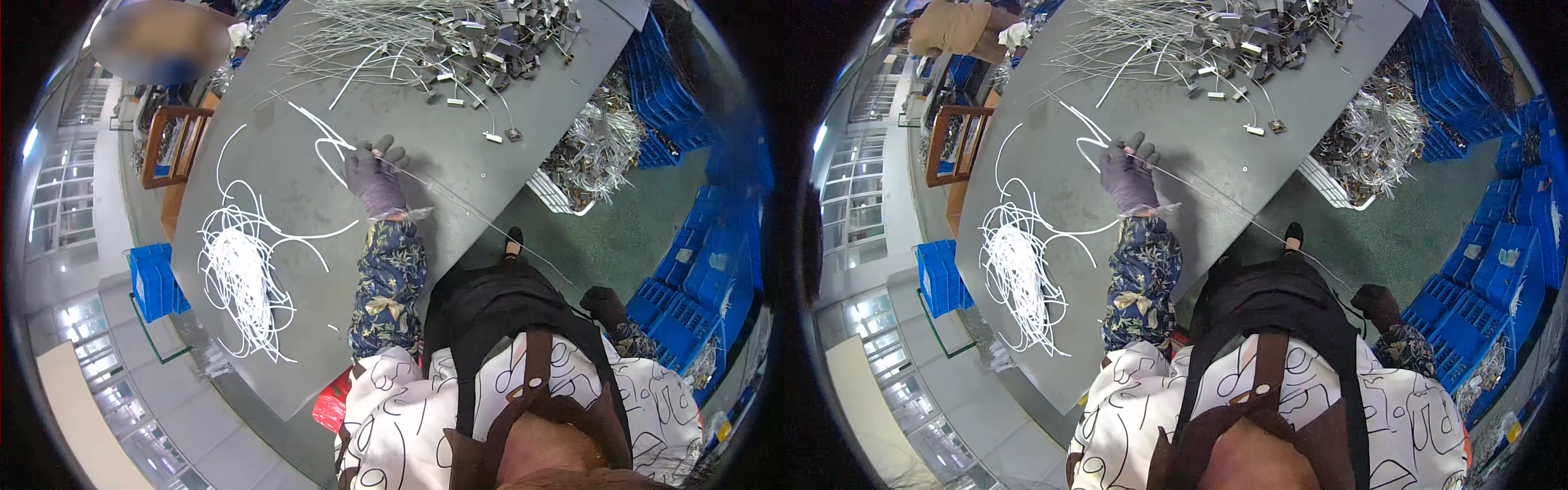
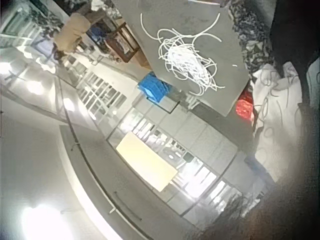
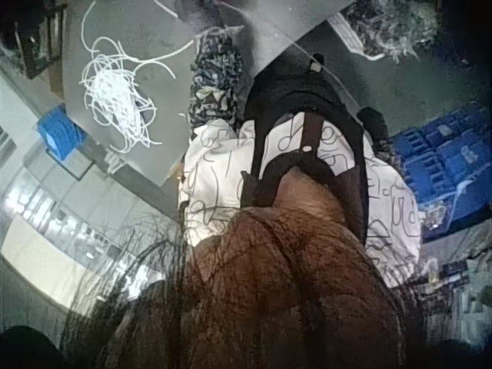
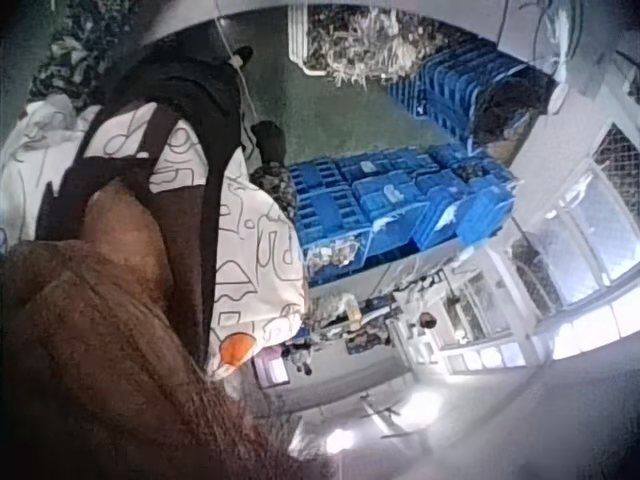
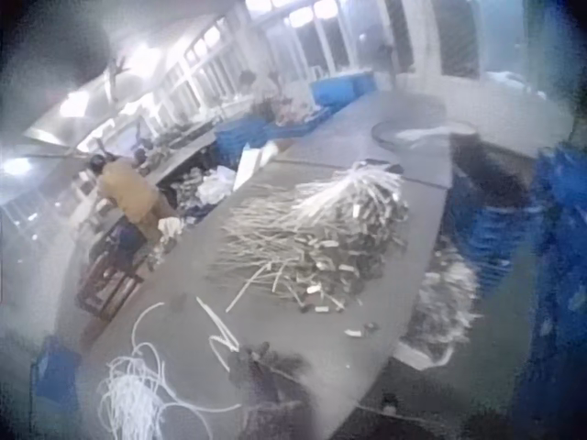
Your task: Organizing and sorting bundles of white electronic wires on a production workbench.
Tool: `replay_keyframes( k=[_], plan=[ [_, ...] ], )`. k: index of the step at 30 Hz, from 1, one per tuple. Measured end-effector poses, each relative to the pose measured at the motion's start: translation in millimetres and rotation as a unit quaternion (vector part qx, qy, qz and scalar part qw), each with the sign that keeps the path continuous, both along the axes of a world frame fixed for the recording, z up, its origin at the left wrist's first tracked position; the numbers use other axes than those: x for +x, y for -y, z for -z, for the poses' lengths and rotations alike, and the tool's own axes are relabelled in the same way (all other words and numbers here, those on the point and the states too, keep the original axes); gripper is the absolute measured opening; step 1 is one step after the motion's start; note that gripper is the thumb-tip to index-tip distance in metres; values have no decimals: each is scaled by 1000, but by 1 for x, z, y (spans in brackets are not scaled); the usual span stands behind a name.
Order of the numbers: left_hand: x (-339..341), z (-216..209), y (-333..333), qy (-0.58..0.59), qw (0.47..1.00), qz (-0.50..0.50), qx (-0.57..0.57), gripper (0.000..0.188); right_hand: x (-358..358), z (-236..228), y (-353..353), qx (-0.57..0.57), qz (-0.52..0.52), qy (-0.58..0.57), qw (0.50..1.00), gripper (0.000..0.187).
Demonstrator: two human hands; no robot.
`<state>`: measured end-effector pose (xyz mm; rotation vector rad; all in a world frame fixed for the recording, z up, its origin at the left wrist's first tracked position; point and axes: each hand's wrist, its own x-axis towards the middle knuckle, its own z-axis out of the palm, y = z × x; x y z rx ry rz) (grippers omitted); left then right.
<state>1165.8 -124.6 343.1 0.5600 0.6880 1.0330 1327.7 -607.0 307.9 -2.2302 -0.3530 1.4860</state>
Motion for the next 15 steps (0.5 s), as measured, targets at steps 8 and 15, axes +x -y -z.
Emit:
replay_keyframes(
  k=[8, 15],
  plan=[
    [-1, -22, -6, -78, 994, -81, -7, 12, 1, 5, -5, 27, 43, 5, 999, 10],
    [-18, -4, -13, -85, 993, -85, 11, 14, 11, 17, 5, 151, -64, 54, 985, 11]
  ],
)
